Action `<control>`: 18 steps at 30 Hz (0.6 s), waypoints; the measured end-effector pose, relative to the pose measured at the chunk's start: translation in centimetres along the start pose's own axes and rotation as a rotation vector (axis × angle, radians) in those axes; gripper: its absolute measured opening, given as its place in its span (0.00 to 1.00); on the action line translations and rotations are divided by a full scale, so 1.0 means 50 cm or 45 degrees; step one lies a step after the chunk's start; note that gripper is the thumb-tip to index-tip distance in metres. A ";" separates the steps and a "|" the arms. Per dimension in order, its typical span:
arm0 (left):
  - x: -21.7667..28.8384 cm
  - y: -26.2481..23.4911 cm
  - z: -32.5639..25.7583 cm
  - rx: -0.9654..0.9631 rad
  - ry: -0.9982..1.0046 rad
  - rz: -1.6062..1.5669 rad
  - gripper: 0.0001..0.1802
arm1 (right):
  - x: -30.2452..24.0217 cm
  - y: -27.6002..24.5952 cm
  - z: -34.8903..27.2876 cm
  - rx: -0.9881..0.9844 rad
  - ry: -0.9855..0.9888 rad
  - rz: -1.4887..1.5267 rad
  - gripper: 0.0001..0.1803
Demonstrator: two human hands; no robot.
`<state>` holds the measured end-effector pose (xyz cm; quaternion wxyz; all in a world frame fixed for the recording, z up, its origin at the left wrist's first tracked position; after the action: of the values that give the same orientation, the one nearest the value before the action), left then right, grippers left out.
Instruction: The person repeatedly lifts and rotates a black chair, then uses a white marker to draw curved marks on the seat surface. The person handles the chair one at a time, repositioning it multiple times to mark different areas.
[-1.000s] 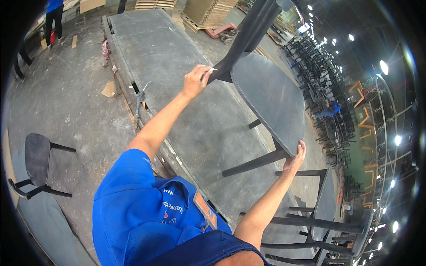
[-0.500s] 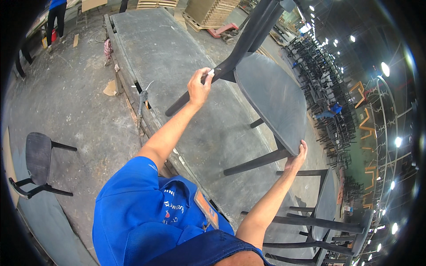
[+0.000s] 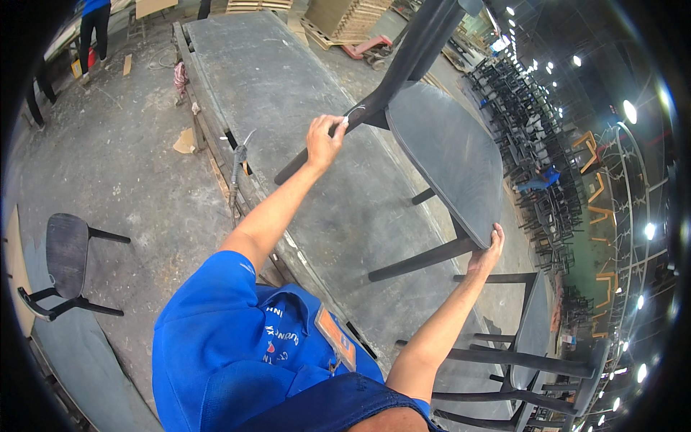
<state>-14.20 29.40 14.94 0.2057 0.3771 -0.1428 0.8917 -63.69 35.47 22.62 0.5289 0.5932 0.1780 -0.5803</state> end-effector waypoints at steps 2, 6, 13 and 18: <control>0.022 0.006 -0.024 -0.013 0.062 0.023 0.07 | 0.004 0.001 0.003 -0.015 0.014 0.009 0.15; 0.060 0.013 -0.017 -0.094 -0.101 -0.203 0.08 | 0.014 0.002 0.011 -0.030 0.024 0.002 0.15; 0.294 -0.126 0.215 0.081 0.224 -0.789 0.09 | 0.019 0.002 0.007 0.014 -0.028 -0.017 0.16; 0.593 -0.256 0.420 0.448 0.917 -0.558 0.10 | 0.023 0.012 -0.008 0.009 -0.042 0.006 0.23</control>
<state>-13.93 39.69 52.05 0.3589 0.0934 0.1748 0.9121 -62.70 35.10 21.80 0.5308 0.5860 0.1658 -0.5894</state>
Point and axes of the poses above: each hand's wrist, its own z-axis towards the middle knuckle, its own y-axis out of the palm, x = y × z, the point moved 9 cm from there along z, towards the middle knuckle, and after that the axes turned 14 degrees about z, right-handed, at the moved point
